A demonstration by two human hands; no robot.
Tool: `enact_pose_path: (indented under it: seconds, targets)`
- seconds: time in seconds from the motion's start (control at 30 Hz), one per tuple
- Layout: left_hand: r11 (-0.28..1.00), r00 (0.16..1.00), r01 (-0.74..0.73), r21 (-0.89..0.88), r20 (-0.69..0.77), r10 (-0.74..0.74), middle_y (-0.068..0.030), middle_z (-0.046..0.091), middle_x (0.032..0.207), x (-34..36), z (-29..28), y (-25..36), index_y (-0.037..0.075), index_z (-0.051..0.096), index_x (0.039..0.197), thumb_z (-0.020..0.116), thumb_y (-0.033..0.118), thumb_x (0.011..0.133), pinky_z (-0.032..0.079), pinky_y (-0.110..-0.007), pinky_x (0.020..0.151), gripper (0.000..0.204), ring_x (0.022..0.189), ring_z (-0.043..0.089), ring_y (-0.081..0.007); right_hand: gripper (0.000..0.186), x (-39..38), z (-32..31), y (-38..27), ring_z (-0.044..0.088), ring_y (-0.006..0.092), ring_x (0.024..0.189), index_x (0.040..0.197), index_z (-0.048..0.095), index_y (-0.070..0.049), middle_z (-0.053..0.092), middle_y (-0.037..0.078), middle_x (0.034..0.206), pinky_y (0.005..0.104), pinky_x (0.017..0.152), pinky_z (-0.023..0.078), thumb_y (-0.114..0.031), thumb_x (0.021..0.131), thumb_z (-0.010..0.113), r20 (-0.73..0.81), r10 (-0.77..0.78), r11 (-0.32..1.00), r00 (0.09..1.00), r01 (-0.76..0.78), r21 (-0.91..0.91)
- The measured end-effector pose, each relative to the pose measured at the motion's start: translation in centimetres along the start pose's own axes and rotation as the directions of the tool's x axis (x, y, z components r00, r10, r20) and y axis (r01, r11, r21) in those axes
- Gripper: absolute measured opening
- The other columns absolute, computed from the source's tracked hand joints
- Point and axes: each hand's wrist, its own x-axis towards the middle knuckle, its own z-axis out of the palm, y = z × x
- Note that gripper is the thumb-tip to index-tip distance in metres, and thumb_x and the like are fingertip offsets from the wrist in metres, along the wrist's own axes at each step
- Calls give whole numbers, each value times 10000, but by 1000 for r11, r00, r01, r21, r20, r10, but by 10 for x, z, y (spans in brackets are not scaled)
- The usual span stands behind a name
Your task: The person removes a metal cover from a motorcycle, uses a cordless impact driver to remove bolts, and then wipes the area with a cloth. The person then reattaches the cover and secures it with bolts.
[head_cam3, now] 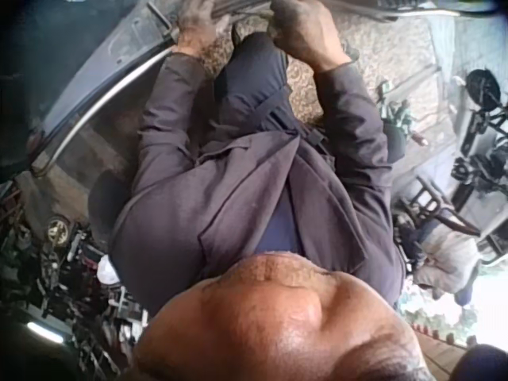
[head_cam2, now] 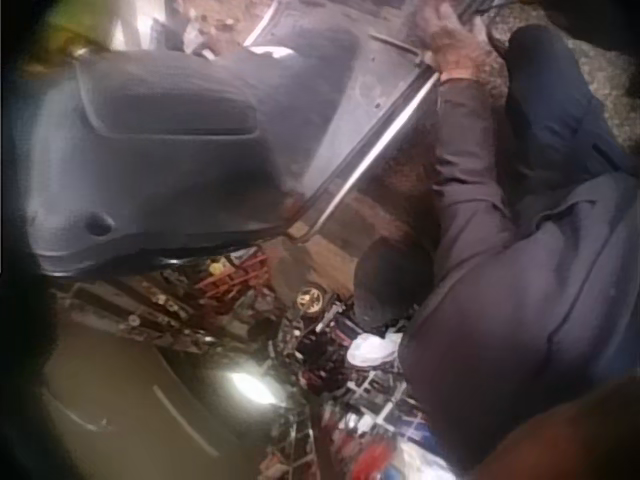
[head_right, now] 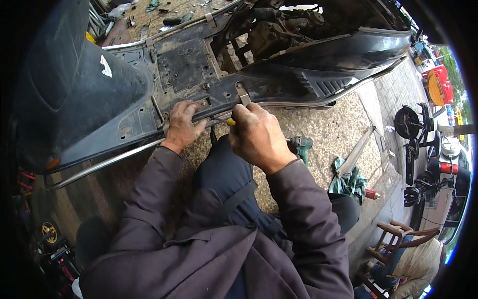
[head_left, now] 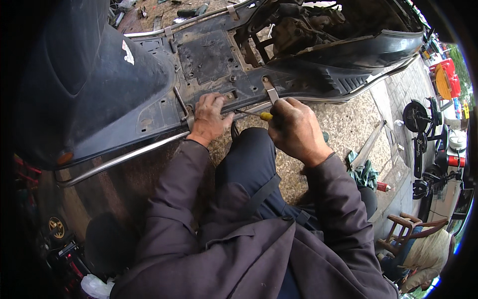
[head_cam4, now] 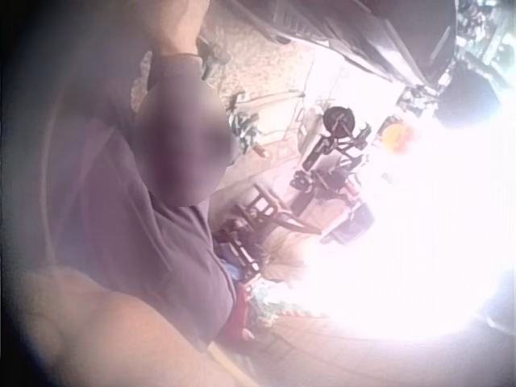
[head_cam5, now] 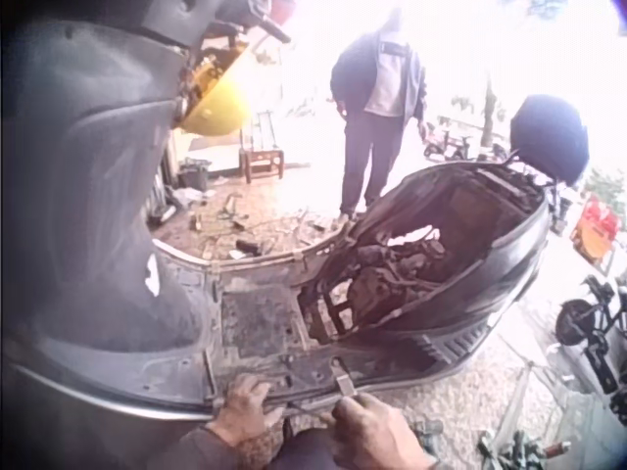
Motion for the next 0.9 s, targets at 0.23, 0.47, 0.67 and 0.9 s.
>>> enact_pose_path:
  seconds: [0.23,0.47,0.67,0.9]
  targets:
    - [995,997,-19,96,73,12,-116,548,1088,15,2,-9,45,595,1035,825,161,640,448,-432,893,472,1037,514,-331,181,5,-4,-3,585,392,719,814,522,-24,554,181,788,464,631,479,-63,726,675,16,-8,1000,1000,7,22]
    - [997,1000,-16,79,-16,18,-83,557,1063,9,10,-16,95,640,1008,829,213,641,451,-420,882,430,1040,522,-301,168,39,-37,-6,576,394,650,774,512,3,555,188,709,435,578,456,-44,717,663,-38,-151,988,988,152,24]
    - [997,1000,23,70,-14,-22,-68,564,1081,9,13,-15,113,695,1037,831,216,644,447,-413,896,428,1054,520,-288,183,68,-17,-9,575,356,626,769,533,2,556,164,690,410,566,457,-46,683,687,-6,-254,966,967,254,-45]
    - [996,999,48,82,8,-49,-72,553,1092,10,10,-11,81,699,1067,828,205,651,438,-393,930,452,1057,507,-287,193,72,-18,-9,598,418,719,791,556,8,581,217,708,468,642,481,-78,662,671,31,-226,971,974,228,-72]
